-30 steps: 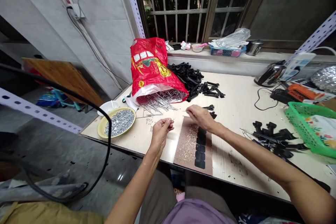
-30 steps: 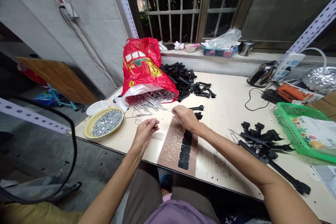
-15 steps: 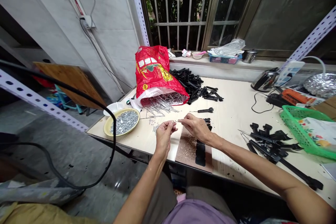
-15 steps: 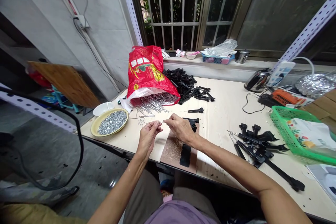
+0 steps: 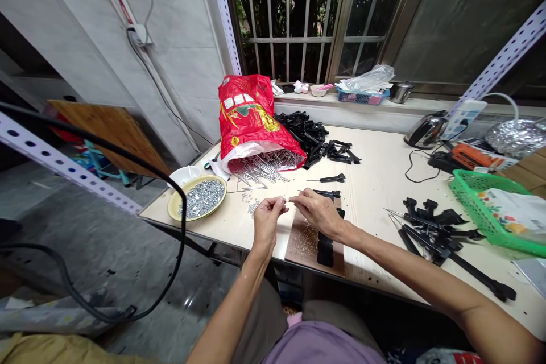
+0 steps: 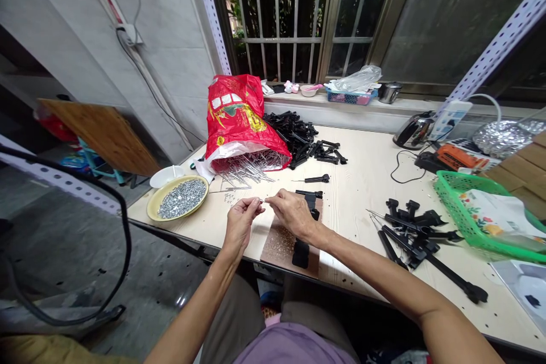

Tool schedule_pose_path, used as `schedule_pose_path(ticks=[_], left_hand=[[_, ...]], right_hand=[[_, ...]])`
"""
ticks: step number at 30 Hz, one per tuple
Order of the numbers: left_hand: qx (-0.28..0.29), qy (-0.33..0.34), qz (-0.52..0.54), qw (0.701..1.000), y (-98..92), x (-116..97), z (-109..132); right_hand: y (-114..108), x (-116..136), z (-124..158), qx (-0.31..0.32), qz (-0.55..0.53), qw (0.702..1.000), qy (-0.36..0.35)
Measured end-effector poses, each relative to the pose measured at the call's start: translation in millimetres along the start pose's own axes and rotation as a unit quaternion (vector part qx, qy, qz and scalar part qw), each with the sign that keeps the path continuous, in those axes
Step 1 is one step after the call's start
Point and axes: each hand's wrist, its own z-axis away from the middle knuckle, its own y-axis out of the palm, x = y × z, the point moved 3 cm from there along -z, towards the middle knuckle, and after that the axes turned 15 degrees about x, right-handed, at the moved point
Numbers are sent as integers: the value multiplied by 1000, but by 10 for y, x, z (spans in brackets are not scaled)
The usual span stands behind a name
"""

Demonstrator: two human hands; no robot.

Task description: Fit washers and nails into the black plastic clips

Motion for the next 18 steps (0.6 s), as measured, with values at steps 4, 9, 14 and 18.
schedule_pose_path(ticks=[4, 9, 14, 18], left_hand=[[10, -8, -24, 1000, -42, 20, 19], [44, -60, 7, 997, -85, 63, 33], [46, -97, 21, 994, -96, 140, 22], [50, -98, -9, 994, -91, 205, 33]], right_hand=[[53, -2, 35, 1, -21, 1000, 6], [91, -28, 93, 2, -38, 999, 6], [146, -74, 149, 9, -37, 999, 14], [172, -103, 180, 4, -4, 1000, 20]])
